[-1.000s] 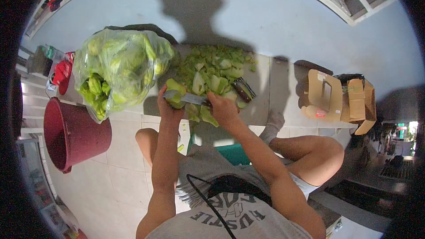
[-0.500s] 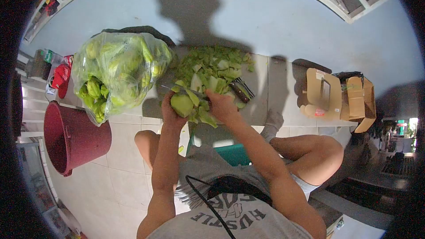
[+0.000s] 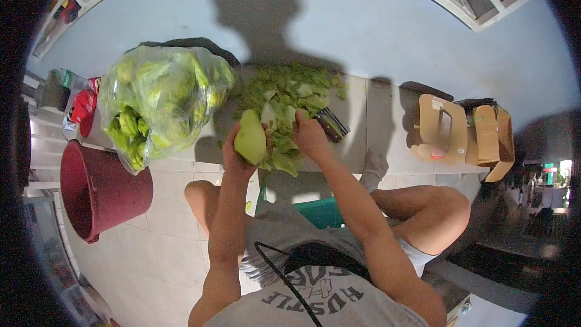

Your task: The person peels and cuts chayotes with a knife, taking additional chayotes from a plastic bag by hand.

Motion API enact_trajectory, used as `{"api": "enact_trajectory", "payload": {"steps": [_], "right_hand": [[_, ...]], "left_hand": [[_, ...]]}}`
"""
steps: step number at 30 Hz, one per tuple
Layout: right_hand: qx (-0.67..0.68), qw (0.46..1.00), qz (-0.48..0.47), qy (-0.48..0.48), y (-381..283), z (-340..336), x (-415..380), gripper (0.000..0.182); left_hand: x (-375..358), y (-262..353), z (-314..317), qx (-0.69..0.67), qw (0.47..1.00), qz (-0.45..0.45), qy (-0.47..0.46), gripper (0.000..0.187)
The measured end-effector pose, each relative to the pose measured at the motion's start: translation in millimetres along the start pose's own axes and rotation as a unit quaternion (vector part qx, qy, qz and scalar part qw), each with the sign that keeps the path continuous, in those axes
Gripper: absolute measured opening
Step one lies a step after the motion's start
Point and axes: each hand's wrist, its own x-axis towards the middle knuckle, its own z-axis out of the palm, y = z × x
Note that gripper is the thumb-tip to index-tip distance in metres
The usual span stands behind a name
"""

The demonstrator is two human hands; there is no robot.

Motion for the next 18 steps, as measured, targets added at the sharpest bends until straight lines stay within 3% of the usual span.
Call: {"api": "enact_trajectory", "payload": {"steps": [2,5,9,11,12,14,18], "right_hand": [[0.044,0.992,0.0,0.117,-1,-2,-4,0.024],[0.072,0.987,-0.024,0.14,29,23,8,0.025],[0.104,0.994,-0.004,0.039,-19,-12,-22,0.016],[-0.033,0.981,-0.182,0.065,-29,-16,-38,0.013],[-0.033,0.981,-0.181,0.066,-37,-19,-42,0.013],[-0.032,0.964,-0.248,0.093,-52,-22,-48,0.025],[-0.049,0.946,-0.29,0.139,-57,-19,-48,0.025]], "left_hand": [[1,3,8,-0.045,0.998,0.035,0.032,0.047],[7,5,-7,-0.068,0.995,0.055,0.056,0.048],[1,9,2,-0.07,0.995,0.063,0.032,0.041],[2,5,8,-0.084,0.986,0.087,0.113,0.042],[5,5,1,-0.083,0.986,0.086,0.112,0.042],[12,5,-17,-0.122,0.992,0.033,0.016,0.045],[10,3,-14,-0.085,0.996,0.028,-0.011,0.043]]}}
